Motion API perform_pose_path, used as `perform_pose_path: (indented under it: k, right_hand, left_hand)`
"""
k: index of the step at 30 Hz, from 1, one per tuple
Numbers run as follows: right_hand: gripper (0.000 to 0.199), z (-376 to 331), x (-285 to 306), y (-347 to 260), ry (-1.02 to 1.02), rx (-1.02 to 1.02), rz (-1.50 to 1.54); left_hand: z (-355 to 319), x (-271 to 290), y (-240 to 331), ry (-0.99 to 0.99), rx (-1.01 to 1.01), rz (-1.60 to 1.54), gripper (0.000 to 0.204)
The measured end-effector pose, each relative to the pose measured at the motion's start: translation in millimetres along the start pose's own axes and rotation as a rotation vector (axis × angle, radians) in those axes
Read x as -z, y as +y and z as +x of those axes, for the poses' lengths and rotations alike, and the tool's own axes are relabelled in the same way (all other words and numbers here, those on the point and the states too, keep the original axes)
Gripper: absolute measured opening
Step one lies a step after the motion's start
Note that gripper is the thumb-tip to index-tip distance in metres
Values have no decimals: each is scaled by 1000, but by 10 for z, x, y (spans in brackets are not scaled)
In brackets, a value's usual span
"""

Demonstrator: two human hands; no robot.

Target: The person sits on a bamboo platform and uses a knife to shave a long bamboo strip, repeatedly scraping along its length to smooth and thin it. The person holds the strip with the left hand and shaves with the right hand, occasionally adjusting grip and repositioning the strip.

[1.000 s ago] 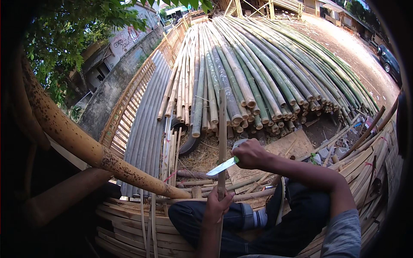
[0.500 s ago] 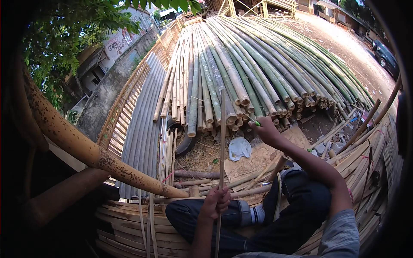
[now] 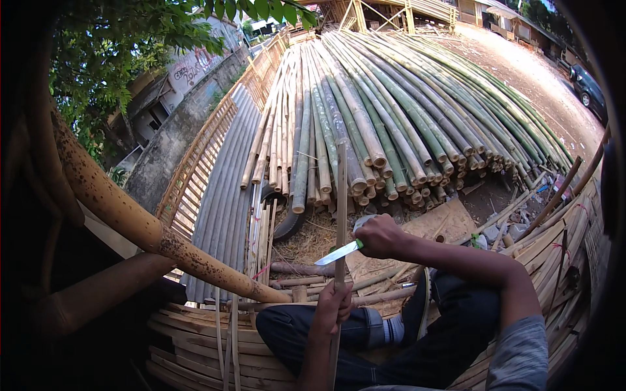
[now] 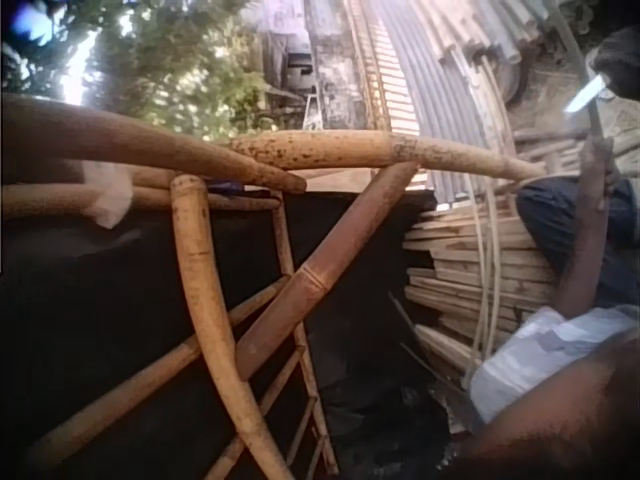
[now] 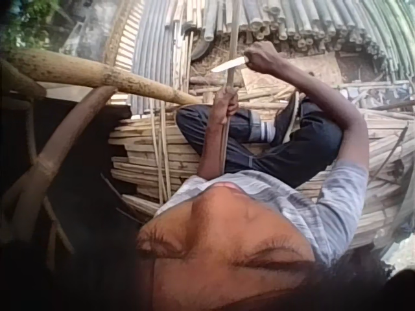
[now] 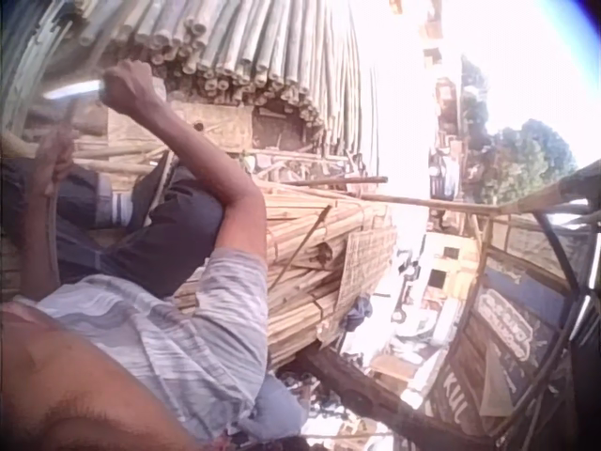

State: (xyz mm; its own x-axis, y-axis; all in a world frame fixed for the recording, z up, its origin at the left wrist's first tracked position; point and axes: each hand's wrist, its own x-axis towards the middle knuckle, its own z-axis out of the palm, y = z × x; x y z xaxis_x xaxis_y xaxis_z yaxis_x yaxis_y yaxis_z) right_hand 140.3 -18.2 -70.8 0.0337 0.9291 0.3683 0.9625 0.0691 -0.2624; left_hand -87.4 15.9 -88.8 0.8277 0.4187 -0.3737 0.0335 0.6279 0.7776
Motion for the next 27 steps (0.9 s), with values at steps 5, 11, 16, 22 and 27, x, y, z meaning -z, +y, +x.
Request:
perform_pose_path:
  k: [5, 11, 16, 22, 27]
  right_hand:
    - [17, 73, -54, -84, -53, 60, -77]
    - [17, 257, -251, 279, 38, -145, -100]
    - [25, 303, 405, 879, 177, -589, -126]
    - [38, -143, 4, 971, 355, -484, 170]
    - [30, -128, 118, 798, 231, -546, 501]
  left_hand:
    - [-44, 54, -14, 33, 48, -48, 21]
    - [-27, 128, -50, 84, 7, -11, 17]
    - [-292, 71, -423, -71, 251, -182, 18]
    - [-88, 268, -258, -186, 233, -275, 17]
    - [-26, 447, -146, -210, 205, -345, 19]
